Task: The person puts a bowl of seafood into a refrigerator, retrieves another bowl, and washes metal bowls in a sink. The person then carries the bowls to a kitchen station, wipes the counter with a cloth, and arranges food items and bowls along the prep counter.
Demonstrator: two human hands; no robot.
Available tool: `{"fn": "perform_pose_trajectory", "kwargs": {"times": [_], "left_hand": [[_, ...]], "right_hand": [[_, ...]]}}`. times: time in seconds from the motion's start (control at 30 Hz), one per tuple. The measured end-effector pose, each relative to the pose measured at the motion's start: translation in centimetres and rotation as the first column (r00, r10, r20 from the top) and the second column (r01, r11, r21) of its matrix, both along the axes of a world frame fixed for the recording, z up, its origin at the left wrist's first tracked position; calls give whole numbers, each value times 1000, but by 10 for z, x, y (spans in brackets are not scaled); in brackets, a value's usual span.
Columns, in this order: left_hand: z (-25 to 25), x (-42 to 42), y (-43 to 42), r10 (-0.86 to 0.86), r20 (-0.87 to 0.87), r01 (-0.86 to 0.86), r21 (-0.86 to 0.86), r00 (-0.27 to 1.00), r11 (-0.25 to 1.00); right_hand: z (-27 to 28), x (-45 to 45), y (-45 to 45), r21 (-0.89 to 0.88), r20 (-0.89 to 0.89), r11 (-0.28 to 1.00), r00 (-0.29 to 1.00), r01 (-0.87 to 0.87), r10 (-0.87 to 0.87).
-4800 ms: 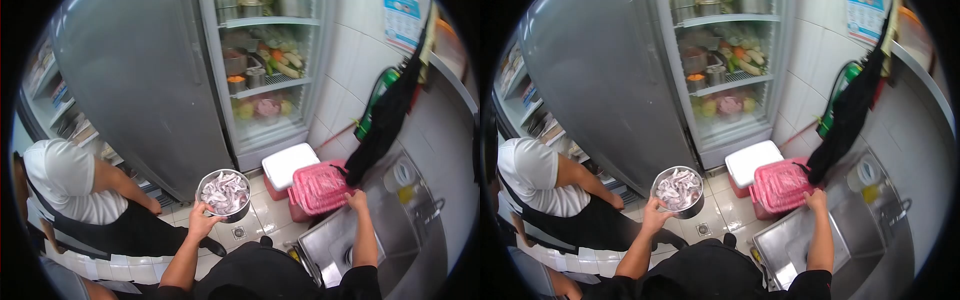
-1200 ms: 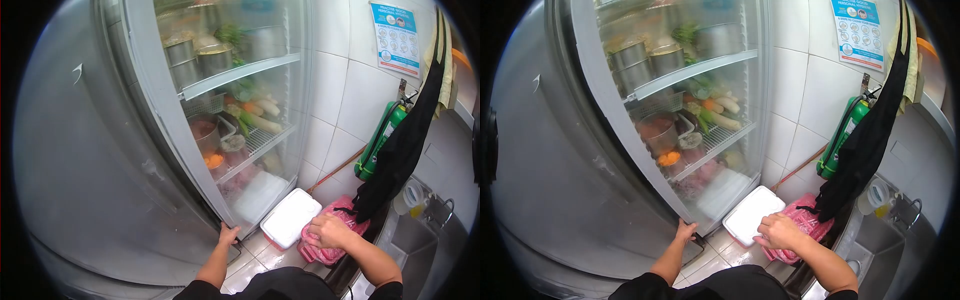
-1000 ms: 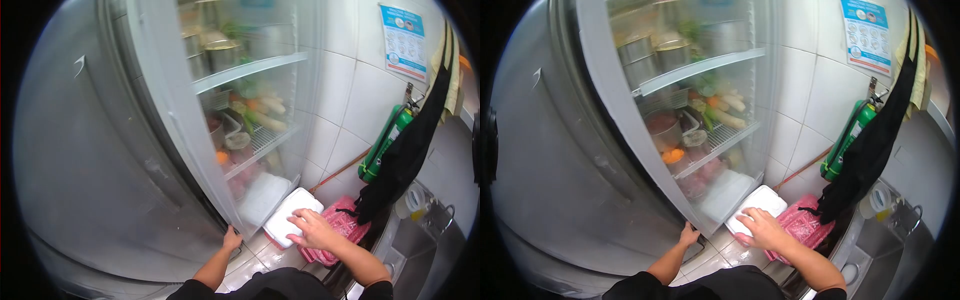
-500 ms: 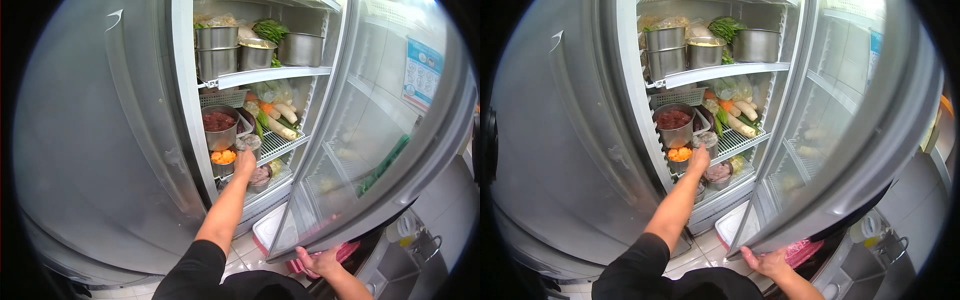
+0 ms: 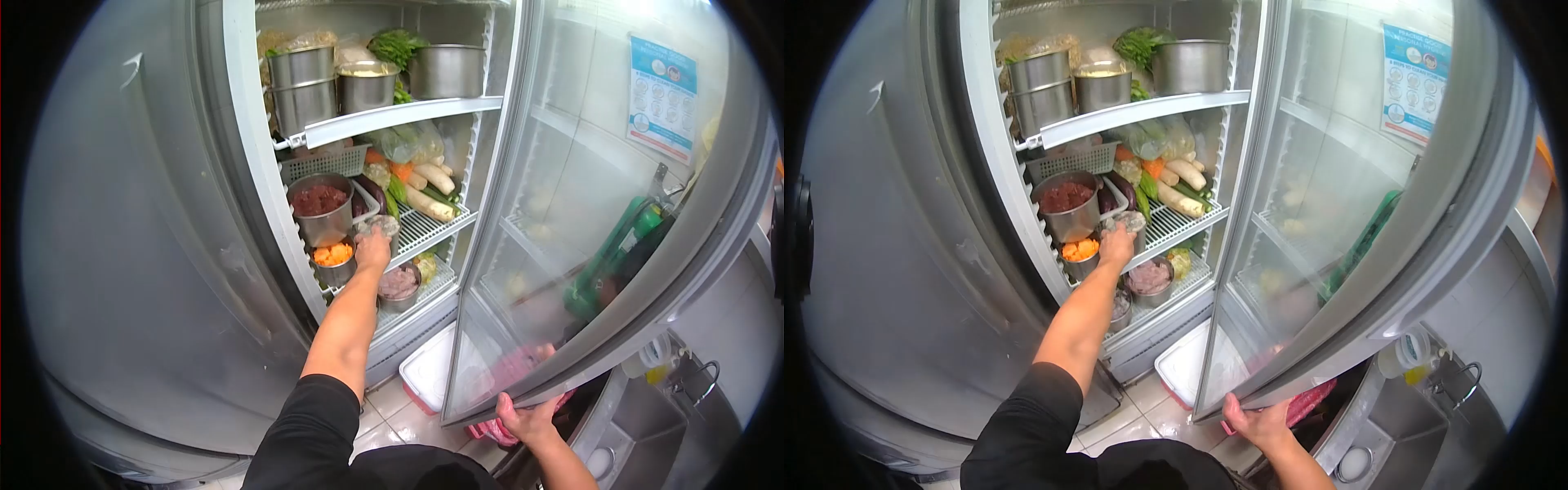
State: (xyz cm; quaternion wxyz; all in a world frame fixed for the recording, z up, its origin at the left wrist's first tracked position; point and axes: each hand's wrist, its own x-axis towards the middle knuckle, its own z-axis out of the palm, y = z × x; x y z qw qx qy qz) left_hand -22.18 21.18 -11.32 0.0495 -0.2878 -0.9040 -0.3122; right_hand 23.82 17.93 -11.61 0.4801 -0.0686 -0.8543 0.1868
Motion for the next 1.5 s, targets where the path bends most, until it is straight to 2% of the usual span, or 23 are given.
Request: {"fn": "perform_pose_trajectory", "kwargs": {"times": [0.07, 0.13, 0.23, 0.27, 0.33, 0.47, 0.57, 0.6, 0.7, 0.83, 0.93, 1.03, 1.13, 1.23, 1.27, 1.37, 1.43, 1.47, 1.5], "left_hand": [[-1, 6, -8, 7, 56, -9, 46, 998, 999], [0, 10, -12, 1, 76, -6, 68, 997, 998], [-3, 0, -3, -52, 3, 51, 116, 999, 992], [-5, 0, 2, -65, 18, 61, 142, 998, 988], [-7, -4, 11, -83, 36, 74, 195, 996, 978], [-29, -30, 46, -137, 44, 107, 409, 990, 906], [-9, -18, 51, -200, 34, 156, 502, 979, 851], [-3, -6, 49, -195, -34, 181, 558, 980, 810], [10, 30, 21, -260, -285, 385, 625, 923, 679], [12, 90, -57, -301, -484, 558, 574, 822, 600], [-17, 126, -125, -415, -334, 533, 538, 846, 653], [-38, 157, -198, -459, -255, 523, 487, 851, 699], [-58, 179, -261, -530, -18, 475, 473, 848, 742], [-82, 189, -304, -517, -51, 489, 415, 855, 767], [-86, 194, -319, -519, 106, 437, 414, 848, 798], [-86, 199, -342, -545, 88, 485, 355, 834, 799], [-79, 200, -351, -581, 52, 539, 314, 812, 782], [-77, 203, -352, -604, 34, 570, 293, 796, 768], [-76, 206, -351, -619, 32, 589, 271, 785, 761]], "right_hand": [[1, -4, -1, 37, 10, 998, 999, 49, -50], [1, -11, -7, -78, -35, 997, 999, -4, 1], [-4, -19, -4, -17, -75, 999, 996, 51, -52], [-7, -18, -4, 39, -81, 995, 993, 89, -85], [-6, -19, -11, 26, -41, 993, 993, 112, -111], [-4, -30, -13, 32, -41, 994, 994, 103, -102], [-5, -34, -19, -3, -20, 994, 994, 110, -110], [-3, -36, -21, 29, -25, 991, 991, 133, -133], [-8, -39, -23, -39, -3, 994, 995, 99, -99], [-4, -45, -26, -12, 6, 996, 996, 84, -84], [-2, -53, -30, 15, -53, 998, 996, 68, -67], [2, -61, -37, 44, -64, 996, 995, 78, -75], [2, -75, -44, 32, -71, 998, 997, 47, -44], [1, -98, -54, 39, -91, 999, 996, -6, 9], [2, -107, -59, 60, -74, 998, 997, -17, 22], [-2, -118, -81, 160, 53, 981, 991, 112, -122], [33, -122, -77, 71, 240, 995, 969, -69, 50], [35, -123, -71, 30, 250, 985, 955, -172, 160], [37, -117, -67, -44, 402, 972, 886, -231, 229]]}}
